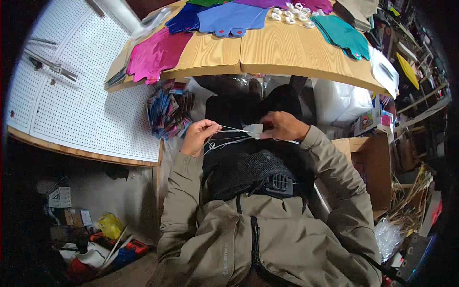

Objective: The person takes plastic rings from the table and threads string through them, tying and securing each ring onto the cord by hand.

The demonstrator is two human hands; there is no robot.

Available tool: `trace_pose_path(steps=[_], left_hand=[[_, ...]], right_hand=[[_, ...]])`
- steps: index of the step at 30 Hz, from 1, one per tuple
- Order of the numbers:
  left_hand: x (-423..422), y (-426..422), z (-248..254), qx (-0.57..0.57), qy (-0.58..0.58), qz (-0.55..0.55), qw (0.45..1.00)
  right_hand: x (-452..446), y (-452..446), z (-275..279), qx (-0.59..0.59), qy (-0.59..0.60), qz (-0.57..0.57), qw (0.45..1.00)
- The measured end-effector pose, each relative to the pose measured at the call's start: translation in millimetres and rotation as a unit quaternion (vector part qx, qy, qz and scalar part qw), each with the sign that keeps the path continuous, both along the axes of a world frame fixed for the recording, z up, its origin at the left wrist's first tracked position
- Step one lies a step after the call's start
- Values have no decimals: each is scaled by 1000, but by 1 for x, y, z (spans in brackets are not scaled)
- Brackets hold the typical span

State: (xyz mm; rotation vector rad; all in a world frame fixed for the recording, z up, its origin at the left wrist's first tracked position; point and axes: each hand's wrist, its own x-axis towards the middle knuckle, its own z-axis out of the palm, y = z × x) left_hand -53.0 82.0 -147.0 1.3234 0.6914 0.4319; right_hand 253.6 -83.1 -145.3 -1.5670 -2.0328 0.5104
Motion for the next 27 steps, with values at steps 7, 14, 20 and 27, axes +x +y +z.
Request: trace_pose_path(steps=[7, 14, 20, 27], left_hand=[[5, -9, 0, 47, -33, -11, 998], [-3, -7, -9, -82, -28, -13, 996], [-6, -7, -25, 143, 79, -36, 986], [-16, -17, -42, 388, 164, 22, 907]], right_hand=[[-71, 54, 30, -77, 250, 47, 964], [-68, 71, 25, -254, 507, -29, 823], [-42, 56, 53, -264, 554, -44, 789], [-7, 35, 86, -236, 533, -58, 811]])
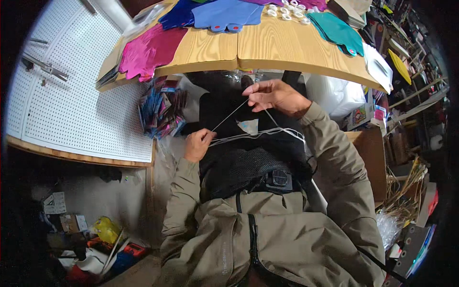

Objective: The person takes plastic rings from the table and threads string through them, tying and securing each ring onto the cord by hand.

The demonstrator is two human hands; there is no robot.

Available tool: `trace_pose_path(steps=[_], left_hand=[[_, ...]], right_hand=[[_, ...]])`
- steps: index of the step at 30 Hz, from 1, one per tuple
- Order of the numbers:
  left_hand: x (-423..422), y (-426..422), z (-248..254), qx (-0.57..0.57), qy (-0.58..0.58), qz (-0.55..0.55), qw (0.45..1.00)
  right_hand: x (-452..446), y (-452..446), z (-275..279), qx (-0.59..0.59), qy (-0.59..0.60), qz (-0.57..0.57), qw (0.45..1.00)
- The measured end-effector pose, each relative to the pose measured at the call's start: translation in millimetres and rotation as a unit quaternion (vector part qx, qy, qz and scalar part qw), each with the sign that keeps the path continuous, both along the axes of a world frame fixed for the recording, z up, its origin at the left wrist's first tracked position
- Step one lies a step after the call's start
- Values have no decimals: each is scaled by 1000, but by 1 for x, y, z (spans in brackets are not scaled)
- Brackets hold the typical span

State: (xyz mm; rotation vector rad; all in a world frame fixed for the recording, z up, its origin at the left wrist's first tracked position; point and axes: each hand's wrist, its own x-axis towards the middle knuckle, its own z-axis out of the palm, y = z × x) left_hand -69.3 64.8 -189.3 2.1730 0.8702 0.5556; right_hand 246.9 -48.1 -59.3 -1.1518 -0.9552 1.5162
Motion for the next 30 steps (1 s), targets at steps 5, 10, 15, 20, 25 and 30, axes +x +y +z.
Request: trace_pose_path(steps=[5, 10, 15, 20, 25, 30], left_hand=[[-11, 3, -22, 40, -13, 37, 998], [-14, 19, -68, -31, -216, 142, 965], [-61, 15, -136, -133, -165, 106, 971], [-92, 5, -139, -38, -33, 129, 990], [-110, 13, -134, -9, 103, 132, 986], [-127, 16, -126, 45, 77, 204, 975]], right_hand=[[31, -28, 19, 13, -19, -44, 999], [39, -62, 40, 15, -37, -88, 995], [30, -70, 44, 79, -3, -115, 990], [29, -69, 48, 134, -1, -170, 976], [48, -75, 61, 164, 27, -261, 951], [81, -92, 70, 219, 89, -321, 917]])
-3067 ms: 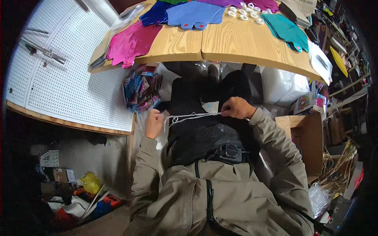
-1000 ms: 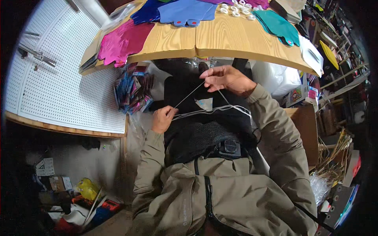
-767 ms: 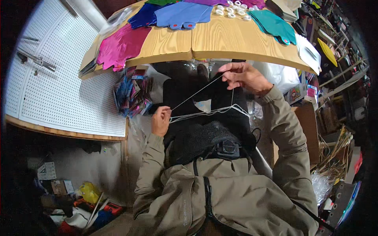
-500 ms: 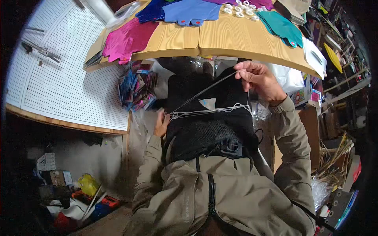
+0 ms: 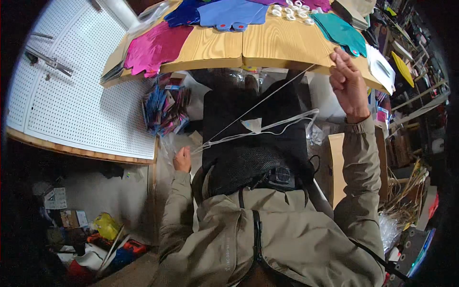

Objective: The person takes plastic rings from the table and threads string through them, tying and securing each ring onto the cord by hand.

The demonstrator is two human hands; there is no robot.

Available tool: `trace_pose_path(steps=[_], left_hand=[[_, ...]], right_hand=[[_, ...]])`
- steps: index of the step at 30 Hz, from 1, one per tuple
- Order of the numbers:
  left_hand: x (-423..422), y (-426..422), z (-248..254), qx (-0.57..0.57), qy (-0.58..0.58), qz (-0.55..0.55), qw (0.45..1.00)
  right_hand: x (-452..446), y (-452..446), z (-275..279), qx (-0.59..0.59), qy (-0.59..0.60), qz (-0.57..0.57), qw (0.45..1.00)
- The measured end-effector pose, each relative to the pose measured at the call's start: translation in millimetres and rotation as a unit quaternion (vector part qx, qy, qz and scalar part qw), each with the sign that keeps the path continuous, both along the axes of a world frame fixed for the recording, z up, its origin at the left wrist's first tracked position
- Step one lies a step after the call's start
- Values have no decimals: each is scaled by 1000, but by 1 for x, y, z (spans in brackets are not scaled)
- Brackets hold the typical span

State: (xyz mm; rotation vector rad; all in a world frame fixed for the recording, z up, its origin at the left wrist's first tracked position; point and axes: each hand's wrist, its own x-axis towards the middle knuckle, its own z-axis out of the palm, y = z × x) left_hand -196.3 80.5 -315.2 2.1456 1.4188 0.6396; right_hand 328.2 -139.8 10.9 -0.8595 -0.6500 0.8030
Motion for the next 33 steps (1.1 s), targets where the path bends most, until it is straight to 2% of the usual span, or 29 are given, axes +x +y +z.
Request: trace_pose_path(steps=[2, 5, 6, 7, 9, 10, 11, 12, 13, 14, 15, 16, 17, 18, 19, 22, 24, 27, 28, 31, 33], left_hand=[[-7, 2, -4, 12, 10, 18, 1000], [-7, 10, -14, -39, 206, 35, 977], [-42, 42, -93, -33, 205, 25, 978], [-65, 72, -158, -7, 250, 9, 968], [-44, 109, -154, 26, 292, -15, 956], [-30, 123, -89, 136, 254, -41, 957], [0, 110, 12, 242, 212, -66, 945], [53, 62, 115, 345, 166, -88, 920], [91, 36, 192, 249, 55, -122, 959], [125, 12, 252, 146, -56, -152, 976], [154, -11, 294, 12, -175, -205, 963], [178, -30, 326, -122, -288, -252, 916], [199, -46, 350, -187, -307, -318, 877], [215, -57, 367, -253, -321, -381, 829], [227, -63, 379, -250, -318, -387, 828], [259, -77, 400, -332, -159, -477, 798], [267, -78, 396, -347, -131, -467, 802], [267, -76, 387, -378, -79, -431, 816], [266, -75, 384, -375, -93, -428, 817], [256, -69, 376, -368, -117, -421, 821], [245, -54, 366, -394, -228, -403, 794]], right_hand=[[3, -2, 2, 31, 7, 5, 999], [8, -15, 15, 30, 37, -62, 997], [2, -20, 24, 34, 35, -74, 996], [-5, -24, 28, -28, -39, -57, 997], [-27, -24, 41, -155, -180, -21, 971], [-36, -24, 48, -155, -179, -30, 971], [-46, -22, 56, -169, -237, 27, 956], [-55, -20, 62, -182, -294, 86, 934], [-63, -17, 68, -182, -292, 82, 935], [-70, -13, 73, -177, -318, 139, 921], [-77, -8, 78, -170, -343, 196, 903], [-83, -4, 79, -166, -344, 193, 904], [-89, 1, 78, -142, -347, 206, 904], [-93, 4, 75, -120, -348, 218, 904], [-96, 6, 73, -98, -350, 228, 903], [-94, 9, 63, -77, -338, 222, 911], [-88, 2, 59, -69, -330, 217, 916], [-82, -9, 52, -72, -348, 135, 925], [-77, -12, 47, -73, -343, 132, 927], [-49, -19, 25, -30, -459, 141, 876], [-36, -30, 22, -64, -433, 162, 884]])
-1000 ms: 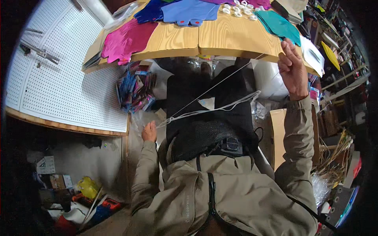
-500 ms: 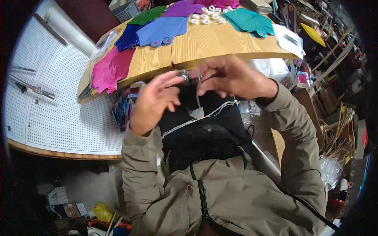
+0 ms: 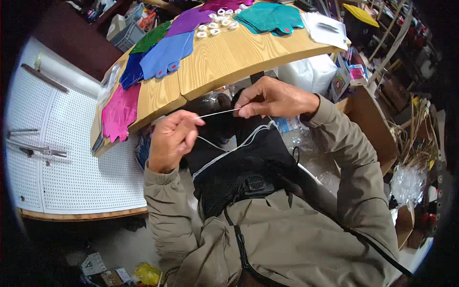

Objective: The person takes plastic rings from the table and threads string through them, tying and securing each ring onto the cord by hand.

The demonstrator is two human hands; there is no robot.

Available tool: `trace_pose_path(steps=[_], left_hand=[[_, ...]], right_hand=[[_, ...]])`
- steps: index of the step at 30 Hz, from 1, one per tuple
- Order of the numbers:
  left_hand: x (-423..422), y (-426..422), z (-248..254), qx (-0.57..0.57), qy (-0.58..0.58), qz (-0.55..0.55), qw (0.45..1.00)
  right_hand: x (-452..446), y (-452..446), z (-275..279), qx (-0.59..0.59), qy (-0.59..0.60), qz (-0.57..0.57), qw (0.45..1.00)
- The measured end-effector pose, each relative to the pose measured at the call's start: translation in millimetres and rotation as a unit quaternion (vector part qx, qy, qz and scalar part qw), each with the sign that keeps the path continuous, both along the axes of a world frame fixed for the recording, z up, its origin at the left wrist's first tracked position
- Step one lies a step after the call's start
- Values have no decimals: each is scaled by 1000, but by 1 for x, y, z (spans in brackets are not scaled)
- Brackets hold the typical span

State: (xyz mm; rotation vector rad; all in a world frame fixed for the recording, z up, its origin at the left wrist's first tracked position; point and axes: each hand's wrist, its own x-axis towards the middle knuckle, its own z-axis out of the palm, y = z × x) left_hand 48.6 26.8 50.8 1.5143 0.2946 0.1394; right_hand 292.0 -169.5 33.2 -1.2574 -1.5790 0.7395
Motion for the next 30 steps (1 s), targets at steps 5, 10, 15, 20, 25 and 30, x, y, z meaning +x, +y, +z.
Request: trace_pose_path(steps=[5, 10, 15, 20, 25, 30], left_hand=[[1, 10, -24, -78, -50, 34, 995], [8, -2, -26, -7, 20, -28, 999], [11, -12, -12, 53, 34, 4, 998], [25, -26, 6, 15, 14, 33, 999], [48, -27, 0, 106, 44, -36, 993], [57, -27, 2, 153, 91, -31, 983]], right_hand=[[2, -2, 1, -22, 125, -9, 992], [-6, 21, -15, 52, 200, -22, 978], [-18, 19, -7, -18, 248, -24, 968], [-23, 25, -6, -6, 189, -28, 982], [-28, 27, -3, 16, 93, -44, 995], [-17, 13, -7, 79, 24, -91, 992]])
